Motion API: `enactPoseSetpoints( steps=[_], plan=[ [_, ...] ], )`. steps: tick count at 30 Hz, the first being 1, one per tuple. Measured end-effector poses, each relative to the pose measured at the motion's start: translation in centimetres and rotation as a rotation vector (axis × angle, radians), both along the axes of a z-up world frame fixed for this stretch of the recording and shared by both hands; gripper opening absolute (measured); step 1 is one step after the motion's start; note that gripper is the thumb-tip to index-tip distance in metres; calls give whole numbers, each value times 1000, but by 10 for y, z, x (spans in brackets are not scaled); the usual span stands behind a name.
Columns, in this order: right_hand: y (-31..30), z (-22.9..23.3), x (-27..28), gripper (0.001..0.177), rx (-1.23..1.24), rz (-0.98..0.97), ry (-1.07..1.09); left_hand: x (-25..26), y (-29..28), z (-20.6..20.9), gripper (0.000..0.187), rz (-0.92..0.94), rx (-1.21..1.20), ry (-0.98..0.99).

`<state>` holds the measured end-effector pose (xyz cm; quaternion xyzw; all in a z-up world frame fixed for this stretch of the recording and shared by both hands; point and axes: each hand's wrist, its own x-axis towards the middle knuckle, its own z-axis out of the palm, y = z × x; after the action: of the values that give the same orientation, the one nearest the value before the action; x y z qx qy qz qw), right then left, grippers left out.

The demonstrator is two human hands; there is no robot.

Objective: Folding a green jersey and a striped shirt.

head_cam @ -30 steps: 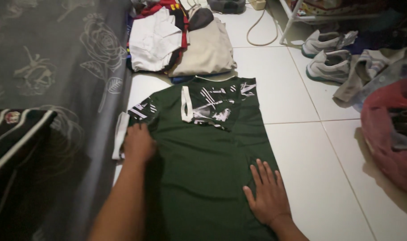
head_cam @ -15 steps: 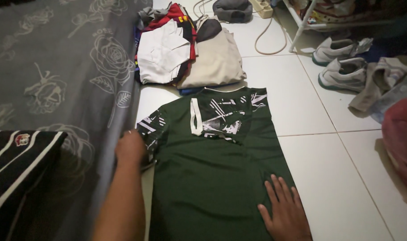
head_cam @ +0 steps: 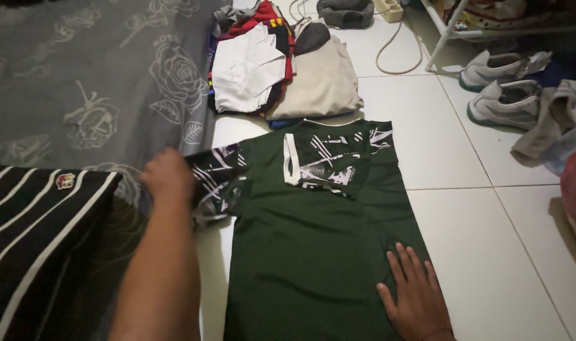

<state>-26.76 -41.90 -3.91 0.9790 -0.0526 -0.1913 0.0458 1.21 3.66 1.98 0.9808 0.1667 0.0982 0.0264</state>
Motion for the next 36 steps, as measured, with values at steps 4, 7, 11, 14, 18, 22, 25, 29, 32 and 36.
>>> enactPoseSetpoints(
  steps=[4, 7, 11, 14, 18, 22, 25, 29, 32, 36],
  plan=[
    [-3, -7, -3, 79, 7, 19, -78, 1, 0, 7, 26, 112, -83, 7],
    [-4, -8, -1, 80, 19, 22, -96, 3, -8, 14, 29, 215, -206, -24],
    [-2, -10, -5, 80, 45, 9, -118, -10, -20, 23, 35, 268, -343, -32],
    [-6, -24, -14, 76, 119, 73, -341, -26, -45, 24, 58, 266, -385, -56],
    [-8, -18, -11, 76, 155, 140, -476, -30, -90, -35, 56, 40, -262, -315],
    [-4, -6, -13, 78, 167, 107, -385, -61, -171, -55, 69, -271, -123, -238],
    [-2, -1, -12, 78, 196, 96, -375, -92, -219, -64, 75, -411, -166, -28],
    [-4, 0, -11, 78, 185, 90, -337, -109, -232, -71, 79, -496, -160, 253],
    [-5, 0, -11, 77, 188, 84, -313, -110, -228, -72, 81, -479, -110, 407],
    [-4, 1, -10, 78, 190, 77, -284, -106, -207, -91, 84, -434, -76, 283]
  ],
)
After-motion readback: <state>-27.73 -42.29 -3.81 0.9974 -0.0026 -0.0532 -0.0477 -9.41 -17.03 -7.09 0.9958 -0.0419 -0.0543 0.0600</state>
